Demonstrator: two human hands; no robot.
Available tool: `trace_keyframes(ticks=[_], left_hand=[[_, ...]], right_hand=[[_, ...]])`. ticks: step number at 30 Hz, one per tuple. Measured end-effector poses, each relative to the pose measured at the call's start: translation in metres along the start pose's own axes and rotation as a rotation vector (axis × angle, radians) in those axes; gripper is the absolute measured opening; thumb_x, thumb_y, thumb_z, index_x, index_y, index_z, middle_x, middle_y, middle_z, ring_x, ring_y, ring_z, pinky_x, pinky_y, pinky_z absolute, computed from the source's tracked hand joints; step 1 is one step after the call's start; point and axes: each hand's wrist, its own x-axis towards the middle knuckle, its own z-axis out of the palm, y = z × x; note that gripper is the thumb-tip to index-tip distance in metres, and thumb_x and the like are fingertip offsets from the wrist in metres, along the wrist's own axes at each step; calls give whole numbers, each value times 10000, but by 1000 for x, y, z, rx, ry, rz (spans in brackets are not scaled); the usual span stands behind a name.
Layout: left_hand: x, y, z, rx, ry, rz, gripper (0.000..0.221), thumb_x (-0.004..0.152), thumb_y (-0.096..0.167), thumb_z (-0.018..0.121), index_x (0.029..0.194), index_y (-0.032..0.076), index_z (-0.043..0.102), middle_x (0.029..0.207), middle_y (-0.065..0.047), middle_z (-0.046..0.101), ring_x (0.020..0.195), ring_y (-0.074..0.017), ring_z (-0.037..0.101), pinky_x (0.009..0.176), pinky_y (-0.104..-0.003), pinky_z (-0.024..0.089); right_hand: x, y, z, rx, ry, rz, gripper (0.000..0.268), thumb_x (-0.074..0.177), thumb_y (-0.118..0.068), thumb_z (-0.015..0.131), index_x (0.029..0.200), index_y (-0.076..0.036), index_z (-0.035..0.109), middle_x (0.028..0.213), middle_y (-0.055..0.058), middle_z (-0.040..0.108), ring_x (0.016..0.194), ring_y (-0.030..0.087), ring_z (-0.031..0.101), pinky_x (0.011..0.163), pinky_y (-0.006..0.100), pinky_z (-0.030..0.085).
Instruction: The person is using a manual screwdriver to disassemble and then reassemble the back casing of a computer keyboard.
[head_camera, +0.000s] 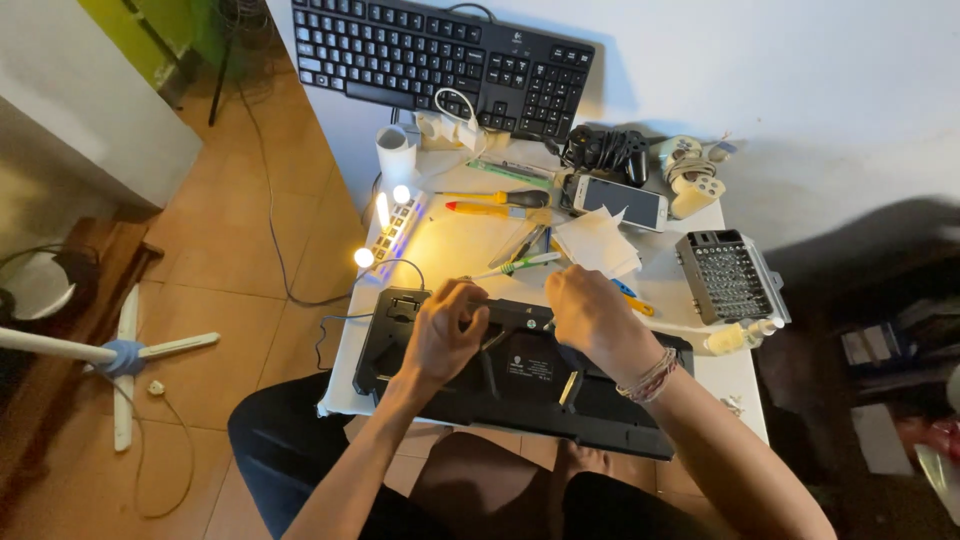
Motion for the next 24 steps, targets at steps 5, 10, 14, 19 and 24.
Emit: trace_keyframes(ticks=[5, 10, 14, 19, 24], left_hand=[[41, -42, 1, 175, 36, -67, 167, 911, 41, 610, 1052, 126, 634, 1001, -107, 639, 782, -375, 724, 727, -468, 603], [71, -85, 23, 397, 13, -195, 137, 954, 94, 568, 1083, 139, 567, 983, -101, 605, 792, -416, 737, 745, -516, 625], [106, -138, 64, 940, 35, -263, 88, 903, 80, 633, 959, 143, 606, 844, -14, 612, 713, -257, 754, 593, -393, 643], [121, -179, 99, 1172, 285, -158, 80, 864, 102, 570, 805, 150, 597, 686, 29, 542, 499, -206, 683, 427, -394, 567], [119, -175, 95, 1060, 269, -131, 170, 889, 45, 535, 827, 121, 675, 713, -51, 570, 566, -305, 726, 459, -469, 582]], right_hand=[[12, 13, 0, 19, 28, 4, 70, 689, 70, 624, 637, 33, 595, 631, 178, 674, 561, 311, 681, 444, 373, 513], [22, 14, 4, 14, 33, 13, 140, 684, -128, 718, 677, -3, 656, 662, 156, 678, 581, 261, 689, 441, 376, 532], [16, 2, -1, 49, -18, 19, 59, 719, -1, 646, 699, 51, 665, 677, 213, 682, 597, 336, 698, 473, 372, 557], [6, -9, -7, 52, -21, 28, 45, 765, 27, 680, 787, 63, 696, 729, 218, 705, 664, 373, 730, 501, 361, 572], [21, 6, 13, -21, -3, -37, 206, 730, -35, 789, 894, 74, 729, 797, 218, 720, 724, 357, 749, 509, 397, 602]])
